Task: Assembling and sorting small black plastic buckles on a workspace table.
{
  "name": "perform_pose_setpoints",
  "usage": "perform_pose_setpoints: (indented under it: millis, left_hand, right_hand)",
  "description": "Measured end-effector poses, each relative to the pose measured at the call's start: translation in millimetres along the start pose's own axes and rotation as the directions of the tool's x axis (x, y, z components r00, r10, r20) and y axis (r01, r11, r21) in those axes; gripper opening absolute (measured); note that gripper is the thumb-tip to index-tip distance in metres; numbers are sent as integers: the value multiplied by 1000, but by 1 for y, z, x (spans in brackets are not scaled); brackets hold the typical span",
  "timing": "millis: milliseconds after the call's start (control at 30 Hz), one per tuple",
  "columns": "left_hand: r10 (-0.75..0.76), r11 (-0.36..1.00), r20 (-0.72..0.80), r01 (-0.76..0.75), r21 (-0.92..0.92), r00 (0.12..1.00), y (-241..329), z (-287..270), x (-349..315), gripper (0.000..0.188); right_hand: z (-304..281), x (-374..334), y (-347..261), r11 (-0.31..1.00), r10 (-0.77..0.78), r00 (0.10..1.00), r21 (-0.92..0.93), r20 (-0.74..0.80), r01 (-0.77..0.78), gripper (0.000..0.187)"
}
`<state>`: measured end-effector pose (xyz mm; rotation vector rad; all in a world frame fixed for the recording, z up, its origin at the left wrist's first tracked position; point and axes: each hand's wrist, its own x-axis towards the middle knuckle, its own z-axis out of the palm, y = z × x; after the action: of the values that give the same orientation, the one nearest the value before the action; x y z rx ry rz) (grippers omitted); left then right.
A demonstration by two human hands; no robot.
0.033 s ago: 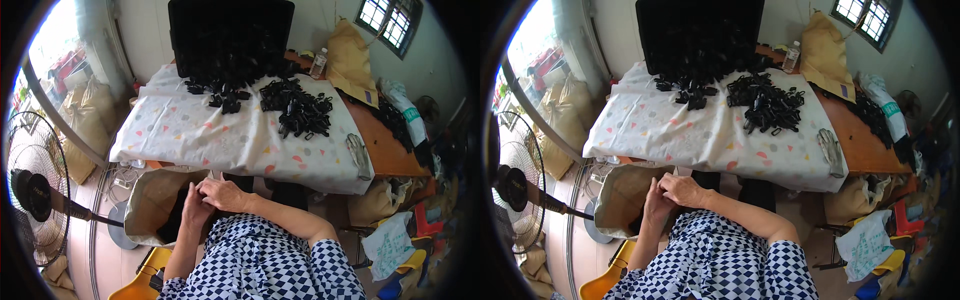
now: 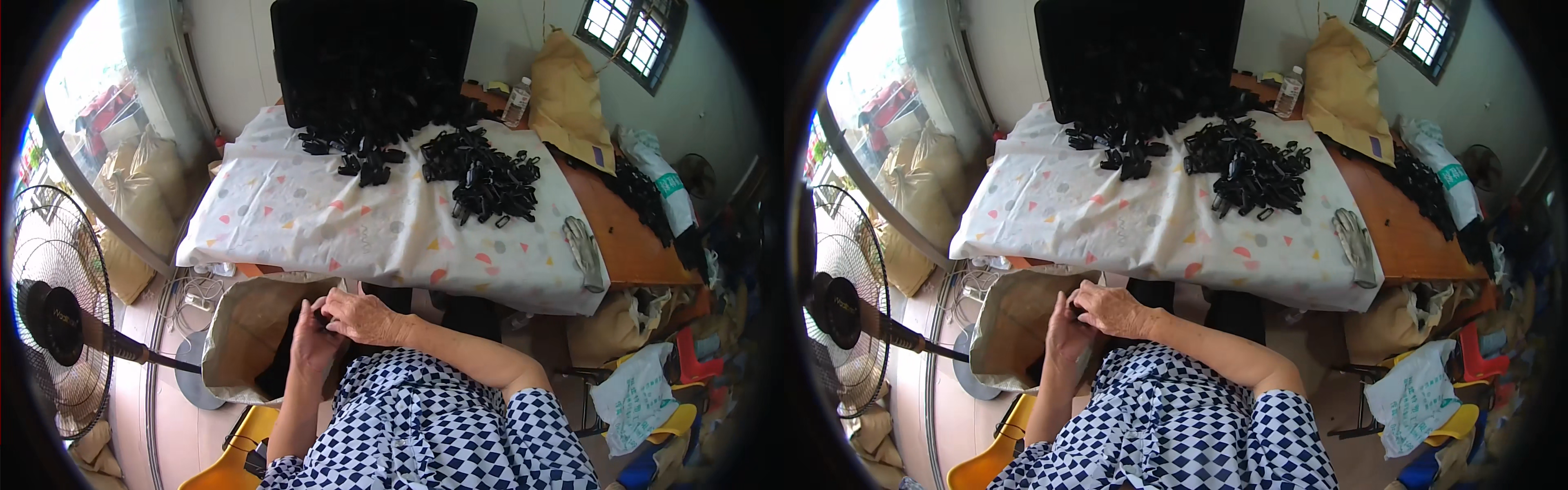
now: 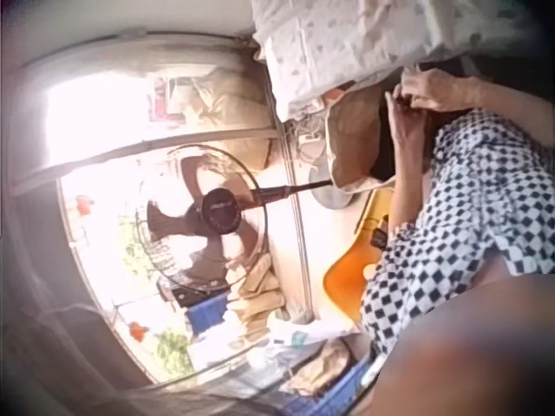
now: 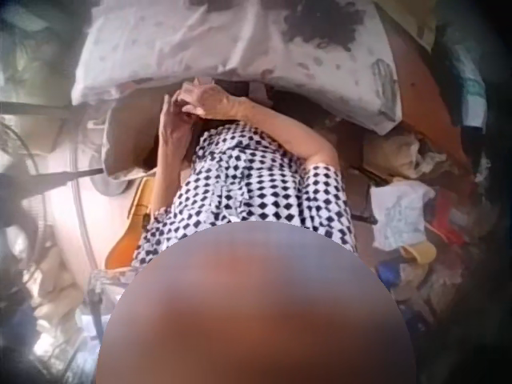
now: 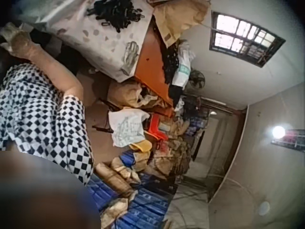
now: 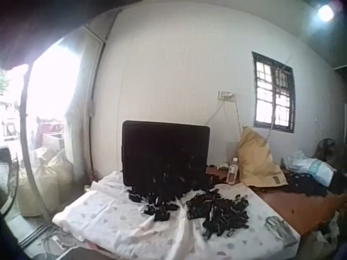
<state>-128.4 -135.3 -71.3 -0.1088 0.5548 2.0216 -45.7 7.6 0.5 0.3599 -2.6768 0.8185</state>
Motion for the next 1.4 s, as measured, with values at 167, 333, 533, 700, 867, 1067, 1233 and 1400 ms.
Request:
perform_pose_setpoints:
  millis: [167,333,533,700,867,1067,1233,1400]
  left_hand:
    - [149,987,-59,-152,-44,987,58,-39,-13,22]
    - [741,37,165,-285,958,651,79,-68,-12,16]
    - [563,-444,536,-317,838,630,44,47,20,15]
    - [352,-417,590,-443,794,726,36,132,80,26]
    - [90,-352,654,-590,727,751,18,197,189,38]
    - [46,-244,685,-657,714,727,1,215,345,41]
    - [88,-192,547,-525,829,832,-22,234,423,51]
    - [25,-266,586,-560,785,810,-49,242,463,55]
  right_hand:
    - [-47,-5,50,993,-33,965,-117,-260,2,19]
    - [-128,-37,140,928,48,776,-260,-629,-268,7]
    - [-219,-110,226,756,189,488,-190,-852,-626,16]
    - [-248,-147,286,653,320,367,-77,-873,-753,28]
    - [-284,-191,342,537,356,364,-130,-861,-833,47]
    - [-320,-205,412,461,419,394,-182,-818,-869,52]
    - [-339,-194,434,412,610,360,-106,-706,-905,62]
    - [-326,-161,444,549,690,424,42,-586,-835,60]
